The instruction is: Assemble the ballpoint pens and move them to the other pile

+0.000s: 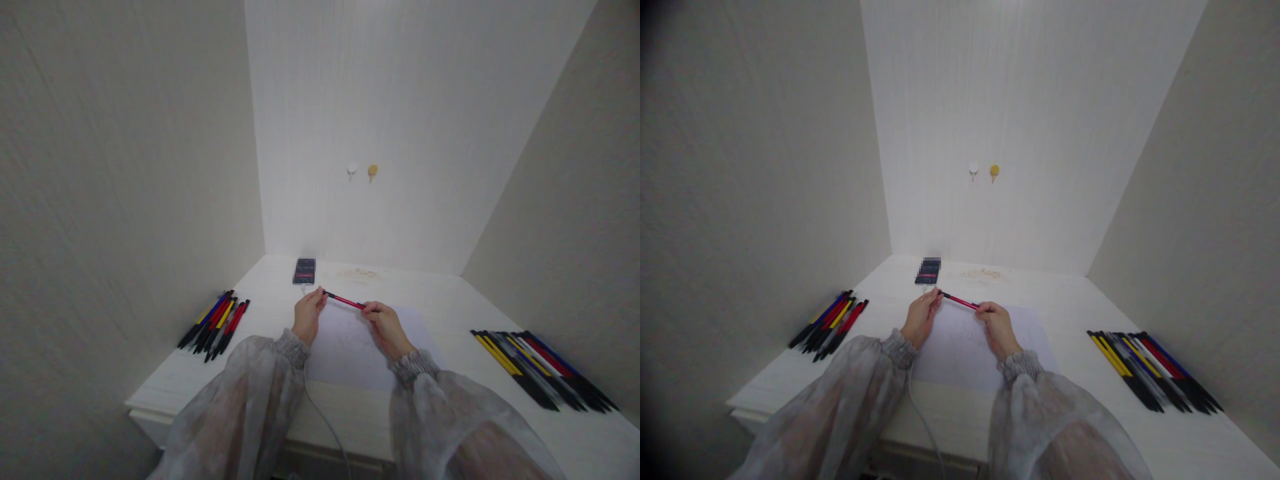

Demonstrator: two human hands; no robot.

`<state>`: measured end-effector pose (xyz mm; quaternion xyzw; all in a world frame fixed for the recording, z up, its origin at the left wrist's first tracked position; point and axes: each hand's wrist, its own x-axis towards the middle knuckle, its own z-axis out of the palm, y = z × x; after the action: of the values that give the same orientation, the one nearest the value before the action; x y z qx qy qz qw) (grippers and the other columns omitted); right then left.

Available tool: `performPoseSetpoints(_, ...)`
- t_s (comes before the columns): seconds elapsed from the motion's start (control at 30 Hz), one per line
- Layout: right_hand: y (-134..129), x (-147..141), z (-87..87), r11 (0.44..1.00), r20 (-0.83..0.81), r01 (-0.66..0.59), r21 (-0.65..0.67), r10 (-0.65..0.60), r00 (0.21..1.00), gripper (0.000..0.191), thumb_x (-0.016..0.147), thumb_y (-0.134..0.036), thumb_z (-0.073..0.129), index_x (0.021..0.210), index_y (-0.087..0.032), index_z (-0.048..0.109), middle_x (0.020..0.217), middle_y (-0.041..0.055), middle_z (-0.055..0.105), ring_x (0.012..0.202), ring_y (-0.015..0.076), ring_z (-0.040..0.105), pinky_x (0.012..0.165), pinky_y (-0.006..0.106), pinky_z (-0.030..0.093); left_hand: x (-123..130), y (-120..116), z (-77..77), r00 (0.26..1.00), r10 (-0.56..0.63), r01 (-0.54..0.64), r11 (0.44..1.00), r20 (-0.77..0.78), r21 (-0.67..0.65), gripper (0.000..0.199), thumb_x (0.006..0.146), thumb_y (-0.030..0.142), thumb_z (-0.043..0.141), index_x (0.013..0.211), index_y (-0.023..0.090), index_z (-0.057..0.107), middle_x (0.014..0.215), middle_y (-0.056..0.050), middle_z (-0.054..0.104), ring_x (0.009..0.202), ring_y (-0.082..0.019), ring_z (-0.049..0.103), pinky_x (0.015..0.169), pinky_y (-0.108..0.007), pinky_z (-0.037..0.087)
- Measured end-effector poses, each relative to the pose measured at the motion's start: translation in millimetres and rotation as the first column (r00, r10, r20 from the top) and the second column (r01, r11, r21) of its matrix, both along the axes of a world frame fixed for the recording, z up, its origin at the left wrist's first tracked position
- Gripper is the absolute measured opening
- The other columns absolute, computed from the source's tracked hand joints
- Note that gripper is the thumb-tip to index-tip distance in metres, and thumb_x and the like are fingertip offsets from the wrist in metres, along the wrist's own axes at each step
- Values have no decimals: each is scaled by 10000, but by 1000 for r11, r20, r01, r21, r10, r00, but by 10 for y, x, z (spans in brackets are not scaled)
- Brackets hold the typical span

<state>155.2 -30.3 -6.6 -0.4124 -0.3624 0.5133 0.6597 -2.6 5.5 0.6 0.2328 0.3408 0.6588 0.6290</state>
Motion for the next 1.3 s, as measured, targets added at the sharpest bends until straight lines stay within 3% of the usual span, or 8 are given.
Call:
performPoseSetpoints(0.2, -31, 28, 29, 951, -89, -224, -214, 209, 974, 214, 725, -349, 540, 671, -142, 543, 535, 45, 597, 396, 114, 523, 405, 257, 451, 6, -5, 7, 1000, -20, 20, 1000, 13, 15, 30, 688, 101, 582, 663, 118, 582, 688, -8, 602, 644, -66, 575, 708, -171, 456)
performPoseSetpoints(0.37, 4, 28, 3, 993, -101, -111, -43, 107, 989, 156, 563, -67, 657, 624, -157, 545, 596, -6, 613, 564, 85, 581, 572, 177, 480, 2, -7, 11, 998, -19, 19, 1000, 54, -3, 51, 695, 75, 567, 661, 112, 570, 667, -3, 592, 624, -58, 571, 692, -163, 459)
performPoseSetpoints(0.57, -17, 23, -15, 961, -84, -221, -166, 209, 974, 175, 708, -327, 565, 718, -155, 532, 573, 46, 616, 445, 138, 567, 447, 288, 480, 14, -10, 3, 998, -53, 53, 999, 28, 9, 46, 694, 105, 578, 652, 117, 562, 659, 0, 583, 637, -66, 576, 693, -170, 455)
performPoseSetpoints(0.73, 12, 37, -11, 996, -63, -68, -59, 64, 996, 150, 560, -73, 653, 590, -161, 537, 576, -9, 607, 541, 84, 577, 536, 180, 479, 14, 2, -13, 998, -56, 56, 998, 18, 14, 49, 697, 103, 573, 654, 119, 557, 671, 2, 581, 652, -67, 578, 703, -170, 453)
performPoseSetpoints(0.83, 6, 42, 2, 994, -112, -92, -52, 86, 990, 128, 609, -148, 644, 693, -184, 554, 666, 2, 632, 604, 118, 604, 583, 243, 504, 14, 10, -27, 999, -51, 50, 998, 18, 23, 42, 695, 116, 580, 663, 118, 554, 670, 0, 582, 652, -68, 576, 699, -170, 454)
performPoseSetpoints(0.97, -8, 37, -18, 964, -89, -181, -193, 166, 982, 150, 722, -283, 557, 669, -144, 537, 557, 58, 614, 430, 131, 561, 433, 280, 489, 16, 9, -36, 998, -56, 56, 998, 10, 28, 45, 685, 125, 595, 672, 111, 555, 663, -7, 584, 642, -70, 575, 678, -168, 456)
performPoseSetpoints(1.17, 41, 44, -36, 995, -50, -13, -94, 8, 999, 121, 589, -48, 626, 614, -158, 581, 552, -1, 606, 525, 93, 574, 554, 206, 491, 17, 3, -26, 1000, -21, 21, 1000, 1, 3, 59, 676, 109, 597, 636, 104, 555, 643, -10, 584, 627, -73, 578, 674, -182, 460)
performPoseSetpoints(1.3, 31, 29, -18, 993, 187, 112, 42, -118, 975, 93, 570, -96, 635, 632, -163, 620, 546, -9, 604, 535, 106, 562, 580, 241, 460, 28, 1, -28, 1000, 25, -25, 1000, -10, 5, 82, 656, 121, 619, 612, 105, 551, 625, -13, 586, 620, -78, 581, 706, -210, 462)
